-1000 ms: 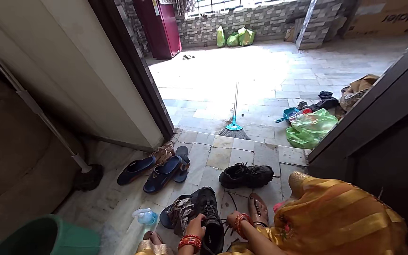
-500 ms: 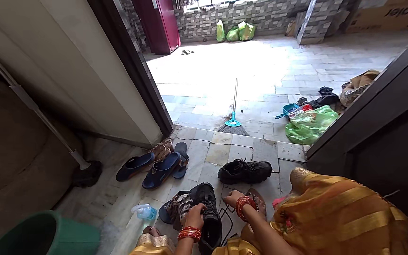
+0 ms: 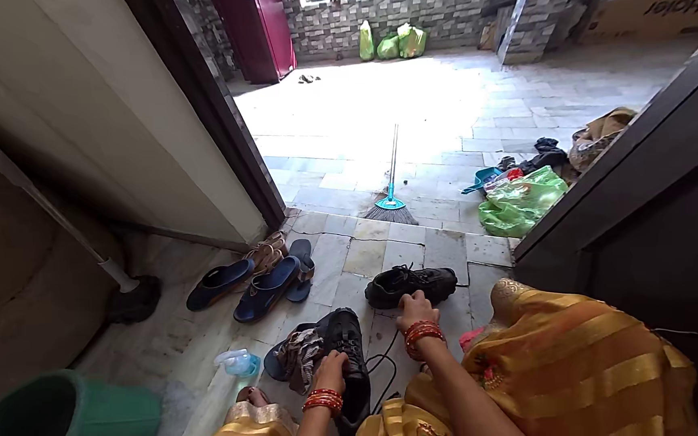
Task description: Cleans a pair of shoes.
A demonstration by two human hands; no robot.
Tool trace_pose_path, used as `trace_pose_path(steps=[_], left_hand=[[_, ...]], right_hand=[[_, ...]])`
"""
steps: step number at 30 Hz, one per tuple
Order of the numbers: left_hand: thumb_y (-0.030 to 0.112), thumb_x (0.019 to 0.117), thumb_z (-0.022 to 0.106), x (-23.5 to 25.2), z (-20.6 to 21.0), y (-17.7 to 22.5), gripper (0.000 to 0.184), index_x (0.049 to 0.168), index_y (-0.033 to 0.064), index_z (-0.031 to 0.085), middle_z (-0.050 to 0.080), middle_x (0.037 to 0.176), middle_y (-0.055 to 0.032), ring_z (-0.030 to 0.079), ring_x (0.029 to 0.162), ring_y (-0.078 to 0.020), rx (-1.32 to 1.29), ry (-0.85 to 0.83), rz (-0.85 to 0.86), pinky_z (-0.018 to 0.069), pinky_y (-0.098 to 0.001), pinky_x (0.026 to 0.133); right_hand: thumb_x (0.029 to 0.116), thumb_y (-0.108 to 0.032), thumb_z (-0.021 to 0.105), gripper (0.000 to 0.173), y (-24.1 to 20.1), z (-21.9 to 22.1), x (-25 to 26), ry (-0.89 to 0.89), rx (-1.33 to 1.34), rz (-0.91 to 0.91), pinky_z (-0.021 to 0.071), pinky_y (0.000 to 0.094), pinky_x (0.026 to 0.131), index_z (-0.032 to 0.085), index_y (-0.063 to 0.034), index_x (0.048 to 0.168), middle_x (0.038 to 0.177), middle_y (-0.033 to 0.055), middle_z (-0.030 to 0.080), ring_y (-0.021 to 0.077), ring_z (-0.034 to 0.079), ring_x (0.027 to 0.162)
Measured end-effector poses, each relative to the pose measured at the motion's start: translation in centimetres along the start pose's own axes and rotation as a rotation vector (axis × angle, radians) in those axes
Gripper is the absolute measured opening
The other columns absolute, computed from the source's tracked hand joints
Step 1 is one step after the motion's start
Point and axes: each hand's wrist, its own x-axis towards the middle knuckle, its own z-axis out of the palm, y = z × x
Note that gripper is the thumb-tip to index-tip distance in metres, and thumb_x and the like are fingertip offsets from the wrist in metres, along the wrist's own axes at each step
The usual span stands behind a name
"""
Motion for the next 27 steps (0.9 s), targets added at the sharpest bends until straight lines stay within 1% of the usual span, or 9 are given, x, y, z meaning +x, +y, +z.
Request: trace_pose_path(steps=[2, 6, 9, 11, 14, 18, 21, 23, 27], left_hand=[[-0.011, 0.0875, 0.064, 0.1, 0.2, -0.3, 0.044, 0.129, 0.0047, 0.068, 0.055, 0.147, -0.0171, 0.05, 0.139, -0.0366, -0.011, 0.01, 0.007, 0.0434, -0.0522, 0.114], [-0.007, 0.0907, 0.064, 0.0, 0.4, -0.7, 0.034, 0.123, 0.0031, 0.071, 0.056, 0.148, -0.0139, 0.052, 0.139, -0.0319, -0.033, 0.02, 0.012, 0.0428, -0.0488, 0.115], [-0.007, 0.0925, 0.061, 0.0, 0.5, -0.7, 0.033, 0.122, 0.0043, 0.072, 0.056, 0.15, -0.0115, 0.051, 0.141, -0.0279, -0.053, 0.027, 0.02, 0.0415, -0.0456, 0.117], [-0.009, 0.092, 0.061, 0.0, 0.4, -0.9, 0.035, 0.123, 0.0033, 0.072, 0.058, 0.148, -0.0132, 0.053, 0.14, -0.0264, -0.162, 0.063, 0.011, 0.0414, -0.0423, 0.118], [-0.012, 0.0926, 0.061, -0.1, 0.1, -1.8, 0.041, 0.131, 0.0003, 0.065, 0.059, 0.143, -0.0204, 0.061, 0.13, -0.031, -0.341, 0.13, -0.077, 0.0489, -0.0428, 0.112], [0.0, 0.0936, 0.069, -0.1, 0.2, -3.2, 0.049, 0.141, 0.0023, 0.058, 0.061, 0.141, -0.0197, 0.06, 0.131, -0.0333, -0.301, 0.051, -0.167, 0.0464, -0.048, 0.112], [0.021, 0.094, 0.077, -0.3, 0.9, -3.2, 0.054, 0.142, 0.0051, 0.057, 0.065, 0.137, -0.0186, 0.062, 0.129, -0.0338, -0.243, -0.013, -0.197, 0.0466, -0.0518, 0.111], [0.029, 0.0943, 0.077, -0.5, 0.9, -2.4, 0.058, 0.144, 0.0074, 0.055, 0.065, 0.137, -0.0184, 0.061, 0.13, -0.0352, -0.181, -0.034, -0.24, 0.0456, -0.0554, 0.111], [0.023, 0.0977, 0.07, -0.3, 1.2, -1.5, 0.05, 0.144, 0.01, 0.055, 0.064, 0.138, -0.0191, 0.06, 0.131, -0.037, -0.07, -0.039, -0.289, 0.0464, -0.058, 0.109]], right_hand=[[0.0897, -0.014, 0.072, 0.048, -0.3, 1.4, 0.2, -0.113, 0.008, -0.052, 0.042, 0.0606, 0.107, 0.062, -0.0066, 0.136, 0.152, 0.0215, 0.045, 0.041, 0.049, 0.136], [0.0953, -0.013, 0.066, 0.045, -0.1, 6.5, 1.2, -0.41, -0.075, -0.247, 0.0405, 0.0597, 0.111, 0.059, -0.0025, 0.138, 0.15, 0.0255, 0.049, 0.0412, 0.048, 0.139], [0.099, -0.01, 0.061, 0.052, 0.9, 9.8, 2.3, -0.544, -0.094, -0.31, 0.0373, 0.0592, 0.115, 0.048, -0.003, 0.149, 0.149, 0.0239, 0.052, 0.0404, 0.048, 0.141], [0.1002, -0.014, 0.061, 0.055, 1.7, 10.9, 3.2, -0.592, -0.073, -0.288, 0.0394, 0.0582, 0.113, 0.046, -0.0053, 0.152, 0.144, 0.0206, 0.059, 0.0383, 0.054, 0.136], [0.0996, -0.016, 0.062, 0.05, 1.5, 10.3, 2.9, -0.631, -0.123, -0.258, 0.04, 0.0607, 0.111, 0.052, -0.0049, 0.148, 0.141, 0.0243, 0.059, 0.0406, 0.055, 0.133], [0.1005, -0.021, 0.06, 0.036, 0.9, 9.1, 2.9, -0.557, -0.141, -0.166, 0.0421, 0.0616, 0.107, 0.066, 0.0004, 0.128, 0.137, 0.0257, 0.061, 0.0404, 0.056, 0.131], [0.1008, -0.032, 0.06, 0.042, 0.4, 7.6, 3.0, -0.509, -0.102, -0.064, 0.0396, 0.0612, 0.108, 0.066, 0.0004, 0.127, 0.136, 0.0232, 0.062, 0.0377, 0.056, 0.131], [0.1012, -0.036, 0.059, 0.043, 0.1, 7.0, 3.0, -0.498, -0.075, -0.036, 0.04, 0.0596, 0.108, 0.067, -0.0016, 0.126, 0.134, 0.0203, 0.064, 0.035, 0.057, 0.13], [0.1023, -0.034, 0.058, 0.042, -0.2, 6.6, 2.7, -0.507, -0.093, -0.019, 0.0393, 0.0589, 0.109, 0.066, -0.0041, 0.13, 0.138, 0.019, 0.062, 0.0335, 0.056, 0.133]])
